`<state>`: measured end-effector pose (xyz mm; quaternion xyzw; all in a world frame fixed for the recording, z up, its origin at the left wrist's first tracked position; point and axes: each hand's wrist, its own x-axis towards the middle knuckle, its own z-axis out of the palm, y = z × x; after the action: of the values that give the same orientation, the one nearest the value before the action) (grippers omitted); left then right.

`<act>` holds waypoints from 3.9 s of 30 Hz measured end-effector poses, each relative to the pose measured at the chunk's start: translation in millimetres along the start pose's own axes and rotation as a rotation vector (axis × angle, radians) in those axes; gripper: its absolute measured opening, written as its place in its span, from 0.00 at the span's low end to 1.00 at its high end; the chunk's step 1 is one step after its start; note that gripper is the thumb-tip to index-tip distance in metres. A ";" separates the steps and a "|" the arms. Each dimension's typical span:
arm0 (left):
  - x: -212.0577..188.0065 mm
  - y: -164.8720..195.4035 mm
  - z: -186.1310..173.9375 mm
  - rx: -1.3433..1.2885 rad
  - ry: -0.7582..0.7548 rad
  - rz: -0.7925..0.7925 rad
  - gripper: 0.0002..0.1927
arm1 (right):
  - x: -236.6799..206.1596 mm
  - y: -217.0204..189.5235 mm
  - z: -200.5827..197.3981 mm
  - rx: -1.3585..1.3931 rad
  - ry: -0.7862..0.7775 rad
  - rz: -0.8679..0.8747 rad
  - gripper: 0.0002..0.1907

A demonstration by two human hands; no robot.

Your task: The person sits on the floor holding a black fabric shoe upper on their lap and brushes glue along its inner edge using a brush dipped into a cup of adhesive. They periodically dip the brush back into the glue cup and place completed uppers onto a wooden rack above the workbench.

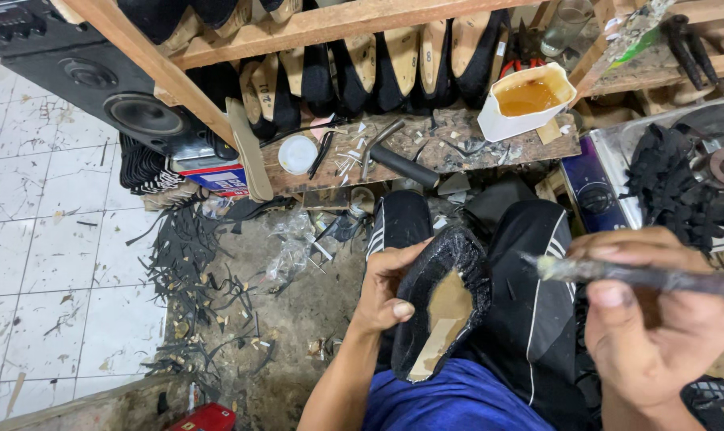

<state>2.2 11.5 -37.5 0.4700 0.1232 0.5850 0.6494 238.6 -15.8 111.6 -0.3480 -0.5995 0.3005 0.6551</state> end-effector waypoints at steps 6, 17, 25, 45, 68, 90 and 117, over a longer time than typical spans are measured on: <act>3.9 7.5 6.3 0.086 -0.016 0.033 0.43 | 11.6 -20.9 21.9 -0.395 -0.193 -0.228 0.11; 0.1 5.2 22.1 -0.503 0.616 -0.442 0.45 | 115.5 129.6 -27.6 -0.265 0.024 0.086 0.07; -43.6 -46.3 0.4 -0.251 0.844 -0.533 0.40 | 166.8 287.9 -61.3 -0.970 -0.274 0.017 0.10; 32.1 31.3 38.1 0.518 0.439 -0.166 0.37 | 154.6 202.9 -47.0 -0.693 -0.366 0.206 0.10; 22.8 70.6 72.3 0.778 0.270 -0.079 0.34 | 42.6 25.6 27.2 -0.373 -0.314 -0.106 0.10; 20.9 81.9 82.7 0.777 0.242 -0.128 0.34 | 44.6 16.0 21.4 -0.402 -0.456 -0.151 0.11; 22.9 80.7 80.2 0.513 0.321 -0.217 0.32 | 48.2 12.4 20.7 -0.411 -0.707 -0.511 0.10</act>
<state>13.6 -16.0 74.7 0.5043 0.4170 0.5287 0.5407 223.2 32.4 130.0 -0.1882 -0.8989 0.1052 0.3815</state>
